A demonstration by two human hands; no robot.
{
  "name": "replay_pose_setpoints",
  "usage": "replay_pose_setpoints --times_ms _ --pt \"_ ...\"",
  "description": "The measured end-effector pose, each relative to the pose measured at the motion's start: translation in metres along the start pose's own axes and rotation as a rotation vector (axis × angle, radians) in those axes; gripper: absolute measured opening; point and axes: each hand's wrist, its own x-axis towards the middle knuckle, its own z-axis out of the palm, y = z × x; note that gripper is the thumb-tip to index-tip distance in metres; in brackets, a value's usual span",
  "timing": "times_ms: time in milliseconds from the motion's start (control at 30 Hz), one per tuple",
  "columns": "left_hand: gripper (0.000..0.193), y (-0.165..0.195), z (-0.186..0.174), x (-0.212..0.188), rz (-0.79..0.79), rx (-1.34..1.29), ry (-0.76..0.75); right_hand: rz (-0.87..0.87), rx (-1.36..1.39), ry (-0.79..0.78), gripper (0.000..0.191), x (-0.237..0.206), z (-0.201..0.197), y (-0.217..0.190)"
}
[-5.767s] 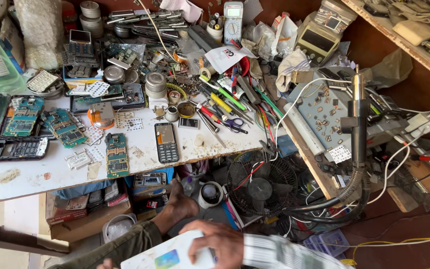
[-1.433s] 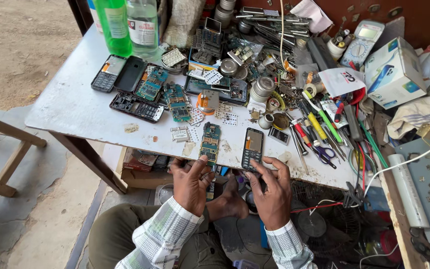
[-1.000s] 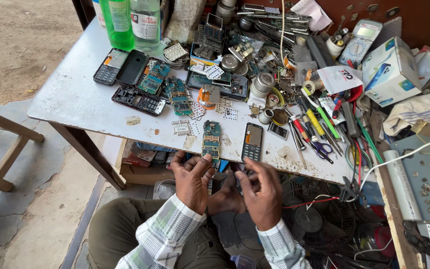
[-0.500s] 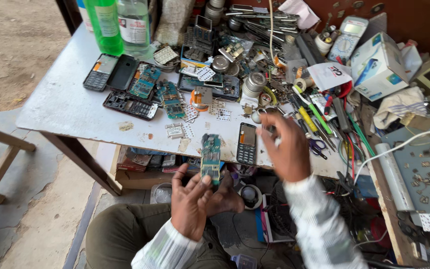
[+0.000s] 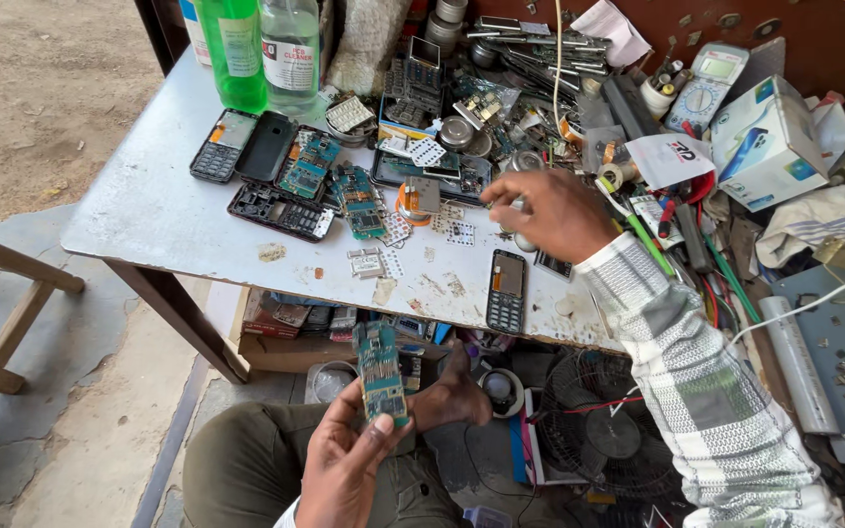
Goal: The person opens a box and removes a mobile phone circuit board. They apply adhesive to the board, attach a keypad, and use a screwdriver to secure it. They then clean the phone casing with a toothbrush and place the keypad into the casing.
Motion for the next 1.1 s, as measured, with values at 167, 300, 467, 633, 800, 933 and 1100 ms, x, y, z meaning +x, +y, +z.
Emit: replay_pose_setpoints --times_ms 167,300,467,633,800,933,1100 --pt "0.056 -0.006 -0.012 -0.003 0.056 0.036 -0.034 -0.194 -0.087 -0.019 0.028 0.004 0.026 -0.031" --pt "0.063 -0.001 -0.009 -0.007 0.034 0.026 -0.03 -0.189 -0.05 -0.1 0.033 0.007 0.058 -0.06" --pt "0.073 0.011 -0.006 -0.012 0.043 0.018 -0.046 -0.22 0.019 -0.087 0.045 0.005 0.083 -0.077" --pt "0.072 0.021 -0.008 -0.016 0.078 -0.033 -0.093 -0.186 0.012 -0.132 0.043 0.013 0.091 -0.071" --pt "0.071 0.027 -0.013 -0.012 0.062 -0.159 -0.162 -0.266 0.005 -0.171 0.04 0.024 0.093 -0.063" --pt "0.071 0.033 -0.017 -0.008 0.079 -0.186 -0.214 -0.321 0.016 -0.112 0.044 0.021 0.084 -0.07" --pt "0.07 0.036 -0.019 -0.006 0.094 -0.18 -0.228 -0.206 0.062 -0.116 0.039 0.007 0.075 -0.089"
